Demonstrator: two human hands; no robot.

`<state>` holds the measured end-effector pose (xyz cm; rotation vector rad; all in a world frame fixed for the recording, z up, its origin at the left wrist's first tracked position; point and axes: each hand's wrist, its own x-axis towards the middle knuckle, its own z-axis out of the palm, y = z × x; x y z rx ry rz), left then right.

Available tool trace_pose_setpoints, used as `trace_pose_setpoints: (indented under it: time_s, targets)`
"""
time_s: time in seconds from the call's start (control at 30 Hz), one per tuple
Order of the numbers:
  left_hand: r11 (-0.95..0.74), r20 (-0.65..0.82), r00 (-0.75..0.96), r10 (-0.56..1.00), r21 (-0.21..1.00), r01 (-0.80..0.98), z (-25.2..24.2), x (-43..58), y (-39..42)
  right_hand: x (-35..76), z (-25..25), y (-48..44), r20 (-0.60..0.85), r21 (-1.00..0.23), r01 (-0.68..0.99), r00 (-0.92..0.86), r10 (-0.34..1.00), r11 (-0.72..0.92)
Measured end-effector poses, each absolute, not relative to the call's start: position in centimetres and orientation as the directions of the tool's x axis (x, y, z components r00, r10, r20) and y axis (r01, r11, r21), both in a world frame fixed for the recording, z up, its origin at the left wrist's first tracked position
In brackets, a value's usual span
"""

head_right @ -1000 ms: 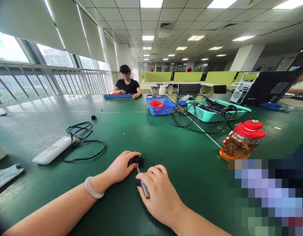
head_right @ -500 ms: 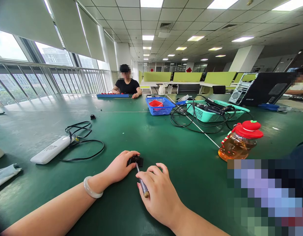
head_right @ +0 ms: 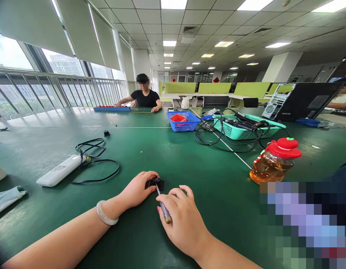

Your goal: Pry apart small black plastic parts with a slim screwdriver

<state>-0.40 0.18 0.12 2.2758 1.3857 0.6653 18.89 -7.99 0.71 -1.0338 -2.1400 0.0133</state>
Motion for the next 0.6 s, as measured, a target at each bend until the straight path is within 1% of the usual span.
trace_pose_setpoints:
  time_s: [0.33,0.6]
  targets:
    - [-0.411,0.173,0.382,0.908,0.546,0.730,-0.2,-0.5,0.2,19.1,0.7,-7.6,0.644,-0.331,0.690,-0.334,0.689,0.644]
    - [-0.441,0.177,0.410,0.895,0.501,0.745,-0.4,-0.4,0.2,19.4,0.4,-6.8,0.644,-0.341,0.704,-0.307,0.700,0.623]
